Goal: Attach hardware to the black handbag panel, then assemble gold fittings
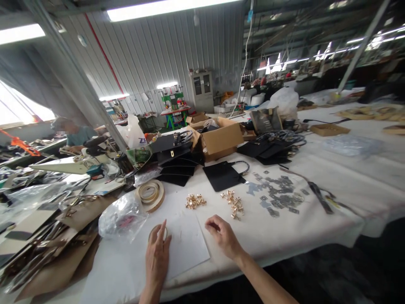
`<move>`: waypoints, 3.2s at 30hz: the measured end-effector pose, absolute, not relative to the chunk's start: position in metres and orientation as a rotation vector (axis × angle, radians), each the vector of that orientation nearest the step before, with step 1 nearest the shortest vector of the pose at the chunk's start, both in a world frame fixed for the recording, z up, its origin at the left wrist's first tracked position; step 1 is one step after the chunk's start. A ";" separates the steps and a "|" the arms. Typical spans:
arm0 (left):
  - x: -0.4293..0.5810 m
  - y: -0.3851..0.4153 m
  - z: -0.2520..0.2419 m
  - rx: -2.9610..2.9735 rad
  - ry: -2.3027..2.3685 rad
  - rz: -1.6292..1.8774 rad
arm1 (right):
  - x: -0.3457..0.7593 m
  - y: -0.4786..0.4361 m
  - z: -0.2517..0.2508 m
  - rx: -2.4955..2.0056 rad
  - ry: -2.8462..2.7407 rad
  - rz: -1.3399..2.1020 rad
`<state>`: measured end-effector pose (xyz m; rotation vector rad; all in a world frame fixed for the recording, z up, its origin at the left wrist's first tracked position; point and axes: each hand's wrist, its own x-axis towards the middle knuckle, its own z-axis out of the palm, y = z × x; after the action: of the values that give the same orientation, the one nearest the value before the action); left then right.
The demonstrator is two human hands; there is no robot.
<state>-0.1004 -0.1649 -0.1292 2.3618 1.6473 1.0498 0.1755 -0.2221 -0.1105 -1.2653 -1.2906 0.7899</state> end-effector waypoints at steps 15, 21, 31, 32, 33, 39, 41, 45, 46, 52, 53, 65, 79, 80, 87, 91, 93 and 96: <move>0.015 -0.143 -0.116 2.282 1.245 1.157 | 0.214 -0.255 -0.111 -1.391 -1.528 0.683; 0.078 -0.115 -0.123 2.266 1.190 1.066 | 0.211 -0.256 -0.109 -1.429 -1.611 0.650; 0.089 -0.119 -0.128 2.278 1.468 1.020 | 0.210 -0.258 -0.107 -1.435 -1.638 0.659; 0.088 -0.120 -0.127 2.267 1.480 1.018 | 0.210 -0.257 -0.108 -1.427 -1.639 0.666; 0.088 -0.121 -0.126 2.260 1.488 1.012 | 0.211 -0.257 -0.109 -1.420 -1.637 0.674; 0.081 -0.137 -0.125 2.149 1.448 1.110 | 0.215 -0.254 -0.115 -1.380 -1.582 0.723; 0.077 -0.149 -0.126 2.052 1.380 1.211 | 0.218 -0.253 -0.115 -1.359 -1.525 0.762; 0.069 -0.174 -0.126 1.916 1.224 1.345 | 0.224 -0.246 -0.118 -1.336 -1.275 0.932; 0.067 -0.179 -0.126 1.904 1.194 1.347 | 0.224 -0.242 -0.119 -1.316 -1.189 0.975; 0.063 -0.183 -0.128 1.832 1.125 1.348 | 0.208 -0.208 -0.130 -1.024 -0.709 1.166; 0.062 -0.182 -0.129 1.821 1.112 1.354 | 0.205 -0.204 -0.131 -1.000 -0.665 1.185; 0.059 -0.183 -0.125 1.765 1.024 1.400 | 0.202 -0.201 -0.140 -0.970 -0.596 1.279; 0.059 -0.184 -0.130 1.717 1.013 1.405 | 0.198 -0.203 -0.143 -1.017 -0.692 1.234; 0.059 -0.184 -0.130 1.703 1.013 1.414 | 0.197 -0.203 -0.143 -1.022 -0.695 1.231; 0.058 -0.183 -0.130 1.649 1.024 1.405 | 0.197 -0.201 -0.138 -0.971 -0.677 1.271; 0.059 -0.182 -0.130 1.604 1.105 1.321 | 0.198 -0.199 -0.140 -0.955 -0.665 1.256; 0.060 -0.181 -0.130 1.551 1.106 1.286 | 0.199 -0.200 -0.144 -0.970 -0.670 1.193; 0.059 -0.180 -0.130 1.520 1.083 1.256 | 0.200 -0.202 -0.150 -1.073 -0.746 1.068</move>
<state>0.0595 -0.1803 -0.1304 1.5198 1.0834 1.2556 0.2005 -0.2017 -0.1504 -1.0727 -0.7457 1.0676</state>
